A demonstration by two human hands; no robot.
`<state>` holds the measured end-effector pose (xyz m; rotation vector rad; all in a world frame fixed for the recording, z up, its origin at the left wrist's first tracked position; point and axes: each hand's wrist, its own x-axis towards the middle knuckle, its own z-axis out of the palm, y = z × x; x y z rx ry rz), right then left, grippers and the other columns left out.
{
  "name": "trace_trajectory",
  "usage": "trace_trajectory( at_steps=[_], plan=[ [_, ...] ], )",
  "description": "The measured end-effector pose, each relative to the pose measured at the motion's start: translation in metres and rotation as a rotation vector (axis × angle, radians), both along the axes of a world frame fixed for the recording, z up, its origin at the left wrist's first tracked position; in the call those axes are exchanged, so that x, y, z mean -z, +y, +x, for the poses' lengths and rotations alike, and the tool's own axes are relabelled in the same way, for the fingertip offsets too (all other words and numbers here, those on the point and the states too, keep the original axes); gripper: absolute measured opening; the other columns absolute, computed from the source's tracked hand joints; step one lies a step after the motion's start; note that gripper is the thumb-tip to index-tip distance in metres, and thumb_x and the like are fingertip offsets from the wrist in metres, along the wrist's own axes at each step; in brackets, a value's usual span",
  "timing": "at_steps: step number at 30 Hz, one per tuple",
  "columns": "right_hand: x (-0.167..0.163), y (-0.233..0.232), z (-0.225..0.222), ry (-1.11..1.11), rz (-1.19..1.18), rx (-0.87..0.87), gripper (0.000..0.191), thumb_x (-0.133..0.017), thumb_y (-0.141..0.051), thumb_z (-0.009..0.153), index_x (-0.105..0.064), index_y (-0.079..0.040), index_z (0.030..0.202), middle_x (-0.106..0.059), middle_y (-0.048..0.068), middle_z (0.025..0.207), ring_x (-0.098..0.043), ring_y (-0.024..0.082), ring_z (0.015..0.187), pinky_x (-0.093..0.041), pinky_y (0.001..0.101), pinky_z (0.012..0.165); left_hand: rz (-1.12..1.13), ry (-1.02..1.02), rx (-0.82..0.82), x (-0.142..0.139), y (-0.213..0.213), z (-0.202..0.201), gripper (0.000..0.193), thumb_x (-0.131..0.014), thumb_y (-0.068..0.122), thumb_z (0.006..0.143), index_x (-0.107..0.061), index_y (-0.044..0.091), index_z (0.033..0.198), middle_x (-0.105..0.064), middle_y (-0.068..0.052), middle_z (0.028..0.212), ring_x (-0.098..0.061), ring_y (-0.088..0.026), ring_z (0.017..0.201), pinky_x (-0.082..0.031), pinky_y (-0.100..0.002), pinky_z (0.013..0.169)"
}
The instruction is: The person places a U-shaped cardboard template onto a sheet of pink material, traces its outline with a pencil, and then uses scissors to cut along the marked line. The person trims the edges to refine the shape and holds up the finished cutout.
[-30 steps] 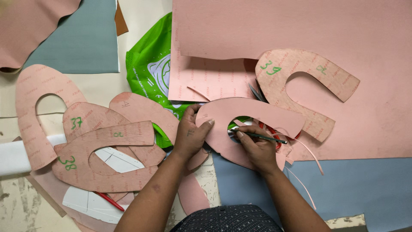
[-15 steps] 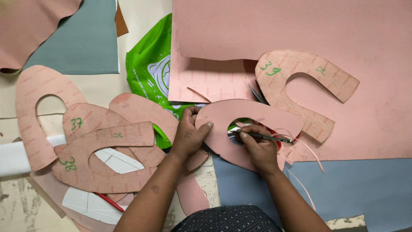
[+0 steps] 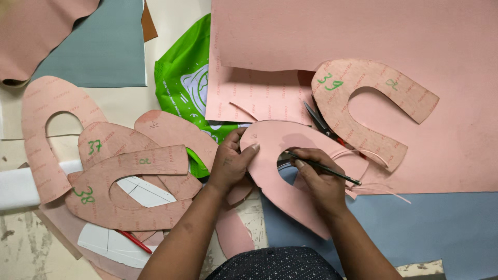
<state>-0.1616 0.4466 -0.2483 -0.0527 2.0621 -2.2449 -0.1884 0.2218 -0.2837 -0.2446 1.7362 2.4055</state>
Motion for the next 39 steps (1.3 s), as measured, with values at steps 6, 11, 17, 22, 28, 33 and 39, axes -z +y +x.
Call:
trace_trajectory(
  at_steps=[6, 11, 17, 22, 28, 33, 39],
  plan=[
    [0.020, -0.007, 0.005, -0.149, -0.023, 0.124, 0.020, -0.064, -0.001, 0.096, -0.069, 0.003, 0.116, -0.075, 0.013, 0.114, -0.072, 0.018, 0.102, -0.059, 0.0321, 0.095, -0.064, 0.071, -0.077, -0.002, 0.013, -0.001, 0.039, -0.060, 0.007, 0.098, -0.056, -0.003, 0.135, -0.071, -0.013, 0.120, -0.067, -0.014, 0.105, -0.055, -0.027, 0.093],
    [0.031, -0.003, 0.008, -0.100, -0.002, 0.084, 0.022, -0.066, -0.003, 0.097, -0.069, 0.005, 0.117, -0.075, 0.013, 0.113, -0.072, 0.017, 0.100, -0.059, 0.0306, 0.093, -0.150, 0.072, -0.080, -0.004, 0.016, -0.001, 0.039, -0.060, 0.008, 0.098, -0.056, -0.005, 0.135, -0.071, -0.014, 0.120, -0.067, -0.015, 0.106, -0.055, -0.028, 0.093],
    [0.031, 0.000, 0.006, -0.096, 0.037, 0.051, 0.023, -0.066, -0.005, 0.098, -0.070, 0.004, 0.118, -0.075, 0.013, 0.113, -0.071, 0.015, 0.100, -0.058, 0.0282, 0.092, -0.105, 0.057, -0.079, -0.005, 0.018, -0.002, 0.040, -0.059, 0.008, 0.098, -0.054, -0.005, 0.136, -0.070, -0.014, 0.120, -0.067, -0.015, 0.106, -0.055, -0.028, 0.093],
    [0.028, 0.000, 0.006, -0.100, 0.044, 0.034, 0.022, -0.065, -0.005, 0.098, -0.071, 0.003, 0.117, -0.076, 0.013, 0.113, -0.072, 0.015, 0.100, -0.058, 0.0278, 0.092, -0.149, 0.029, -0.076, -0.007, 0.016, -0.002, 0.041, -0.059, 0.009, 0.097, -0.054, -0.004, 0.136, -0.071, -0.014, 0.119, -0.068, -0.016, 0.104, -0.056, -0.029, 0.092],
    [0.026, 0.002, 0.006, -0.103, 0.090, 0.018, 0.021, -0.066, -0.004, 0.096, -0.072, 0.002, 0.116, -0.076, 0.013, 0.112, -0.072, 0.015, 0.100, -0.057, 0.0274, 0.092, -0.131, 0.064, -0.078, -0.009, 0.017, -0.002, 0.041, -0.059, 0.008, 0.098, -0.054, -0.005, 0.137, -0.071, -0.015, 0.121, -0.068, -0.016, 0.107, -0.055, -0.028, 0.093],
    [0.026, 0.001, 0.005, -0.126, 0.068, 0.040, 0.020, -0.068, -0.003, 0.095, -0.073, 0.003, 0.114, -0.077, 0.013, 0.111, -0.072, 0.016, 0.100, -0.057, 0.0276, 0.092, -0.108, 0.033, -0.074, -0.009, 0.018, -0.003, 0.041, -0.059, 0.008, 0.098, -0.054, -0.005, 0.136, -0.071, -0.015, 0.120, -0.068, -0.016, 0.105, -0.056, -0.029, 0.092],
    [0.027, 0.002, 0.004, -0.111, 0.038, 0.003, 0.019, -0.068, -0.003, 0.095, -0.072, 0.002, 0.113, -0.077, 0.012, 0.110, -0.072, 0.015, 0.099, -0.058, 0.0259, 0.089, -0.113, 0.055, -0.071, -0.008, 0.017, -0.004, 0.042, -0.059, 0.008, 0.098, -0.053, -0.006, 0.138, -0.071, -0.015, 0.121, -0.068, -0.016, 0.106, -0.056, -0.028, 0.093]
  ],
)
